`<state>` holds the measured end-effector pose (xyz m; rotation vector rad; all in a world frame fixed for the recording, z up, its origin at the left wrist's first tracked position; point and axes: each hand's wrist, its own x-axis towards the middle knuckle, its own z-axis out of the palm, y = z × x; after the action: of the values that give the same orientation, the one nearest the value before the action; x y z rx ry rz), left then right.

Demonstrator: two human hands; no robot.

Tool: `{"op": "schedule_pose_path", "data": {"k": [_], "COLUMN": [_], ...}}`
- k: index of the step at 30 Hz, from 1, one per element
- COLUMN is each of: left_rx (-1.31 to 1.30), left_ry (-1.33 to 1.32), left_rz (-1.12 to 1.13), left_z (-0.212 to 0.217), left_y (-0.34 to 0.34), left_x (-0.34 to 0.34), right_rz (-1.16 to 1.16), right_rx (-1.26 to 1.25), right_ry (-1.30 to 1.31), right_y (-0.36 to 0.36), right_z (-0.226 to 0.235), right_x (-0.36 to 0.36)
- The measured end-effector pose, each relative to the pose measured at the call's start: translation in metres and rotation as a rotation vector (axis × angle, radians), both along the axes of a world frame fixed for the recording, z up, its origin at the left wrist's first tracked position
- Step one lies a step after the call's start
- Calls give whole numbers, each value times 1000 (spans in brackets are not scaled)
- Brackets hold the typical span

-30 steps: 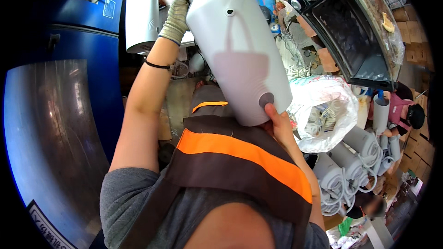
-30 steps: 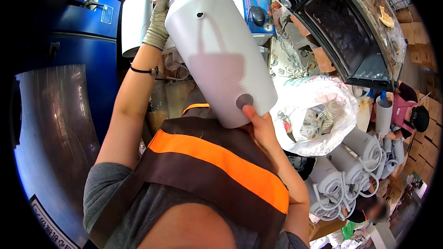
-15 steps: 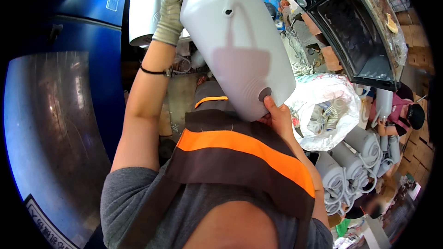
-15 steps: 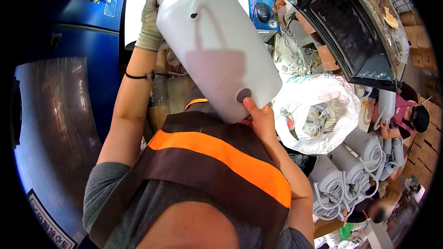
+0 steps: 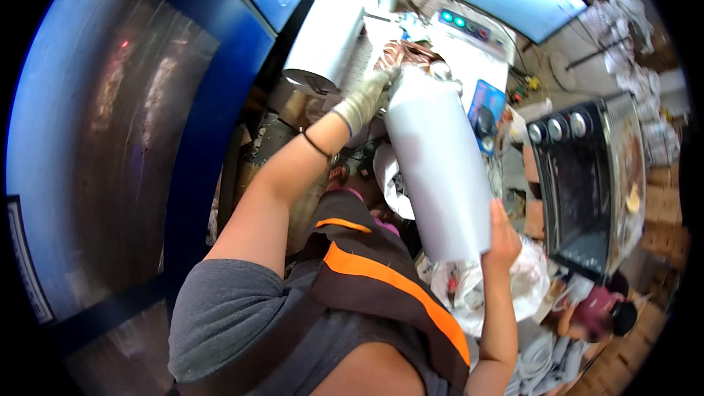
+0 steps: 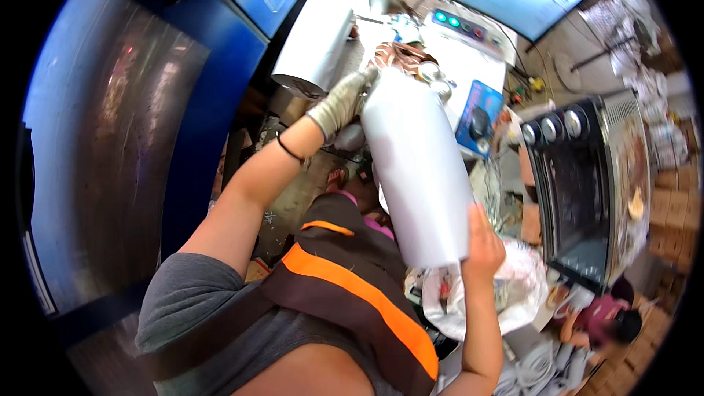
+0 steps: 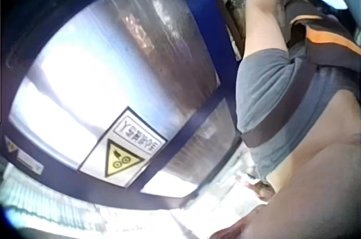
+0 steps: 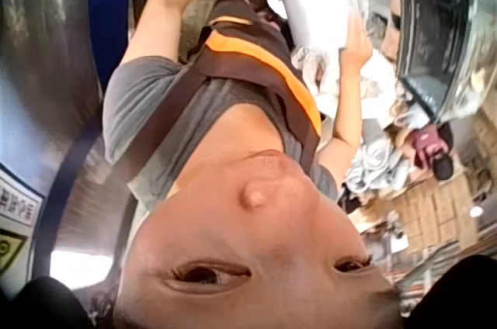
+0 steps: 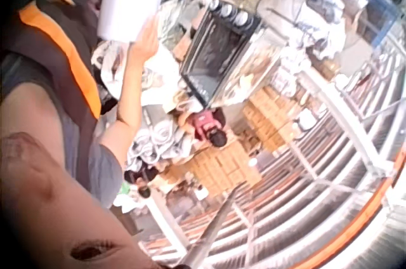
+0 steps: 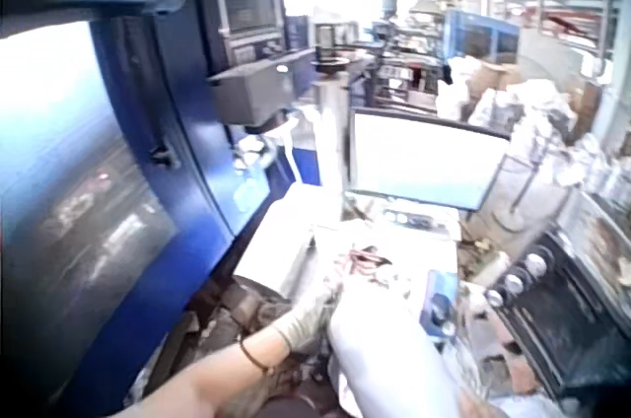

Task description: The person removes a white plastic jug from a machine, trims excess material from the opening and a side hole with a handheld tool, presses a small plug into the side hole by hand, and places the jug into a cardboard box.

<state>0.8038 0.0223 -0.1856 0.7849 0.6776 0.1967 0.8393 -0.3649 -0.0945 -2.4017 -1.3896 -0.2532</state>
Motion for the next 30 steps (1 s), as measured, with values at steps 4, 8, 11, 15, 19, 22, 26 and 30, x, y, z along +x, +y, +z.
{"op": "schedule_pose_path", "data": {"k": [4,8,11,15,19,22,26,30], "left_rx": [-189,-114,-37,-135,158,566,-276,-374], "left_ry": [16,307,22,-308,-165,196,209,417], "left_rz": [404,648,700,602,388,183,589,659], "left_z": [-48,-53,-19,44,113,117,59,44], "left_y": [62,141,170,144,70,49,42,41], "left_x": [-87,-75,-59,-132,-269,-333,-379,-388], "right_rz": [-214,-370,-415,-456,-464,-410,-334,-291], "right_rx": [158,348,390,395,454,485,375,336], "right_ry": [378,586,649,571,407,360,390,281], "right_y": [14,60,109,211,328,406,462,464], "right_z": [-13,-33,-56,-63,-100,-137,-193,-245], "right_x": [-13,-30,-18,-6,12,0,-50,-69]}}
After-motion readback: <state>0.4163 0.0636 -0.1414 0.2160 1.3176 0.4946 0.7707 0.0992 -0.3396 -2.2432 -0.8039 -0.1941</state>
